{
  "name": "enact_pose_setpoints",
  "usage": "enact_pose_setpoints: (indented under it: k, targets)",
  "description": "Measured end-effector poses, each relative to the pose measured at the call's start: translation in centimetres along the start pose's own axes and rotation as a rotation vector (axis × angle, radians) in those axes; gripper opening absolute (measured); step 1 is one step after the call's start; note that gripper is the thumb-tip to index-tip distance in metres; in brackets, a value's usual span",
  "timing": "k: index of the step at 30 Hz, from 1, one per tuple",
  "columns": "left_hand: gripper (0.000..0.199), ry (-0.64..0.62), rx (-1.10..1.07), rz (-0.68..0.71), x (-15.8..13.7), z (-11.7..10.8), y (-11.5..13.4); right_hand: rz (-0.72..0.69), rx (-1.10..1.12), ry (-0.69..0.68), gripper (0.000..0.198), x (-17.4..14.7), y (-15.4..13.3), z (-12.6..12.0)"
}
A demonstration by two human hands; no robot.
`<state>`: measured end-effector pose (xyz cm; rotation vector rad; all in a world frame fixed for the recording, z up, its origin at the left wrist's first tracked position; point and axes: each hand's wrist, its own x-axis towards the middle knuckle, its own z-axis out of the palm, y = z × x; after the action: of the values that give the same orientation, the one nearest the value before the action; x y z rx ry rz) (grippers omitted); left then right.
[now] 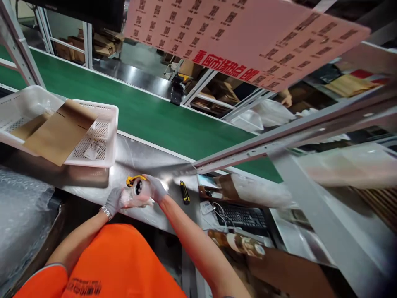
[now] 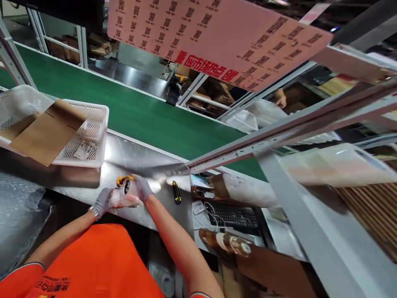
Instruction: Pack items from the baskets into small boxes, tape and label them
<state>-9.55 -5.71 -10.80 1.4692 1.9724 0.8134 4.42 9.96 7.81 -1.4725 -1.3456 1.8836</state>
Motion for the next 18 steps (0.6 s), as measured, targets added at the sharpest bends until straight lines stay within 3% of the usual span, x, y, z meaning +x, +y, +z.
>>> enact_pose_setpoints:
  k: [2, 6, 10, 14, 18]
  targets:
    - [0.067, 0.012, -0.039, 0.011, -0.4, 0.8, -0.3, 0.087, -0.046, -0.022, 0.03, 1.3, -0.3, 1.5]
    - [0.035, 0.036, -0.09, 0.02, -0.6, 1.8, -1.2, 0.126, -0.136, 0.011, 0.02, 3.3, -0.4, 3.7]
    - [0.034, 0.021, -0.114, 0.032, 0.0, 2.0, -1.5, 0.114, -0.246, 0.063, 0.017, 3.7, 0.3, 5.2]
    - [0.013, 0.031, -0.121, -0.046, 1.2, 1.9, -0.9, 0.075, -0.299, 0.086, 0.018, 1.9, 1.0, 5.9]
    - [0.005, 0.004, -0.109, -0.115, 2.2, 1.5, 0.0, 0.002, -0.294, 0.116, 0.026, -2.5, 1.8, 4.3]
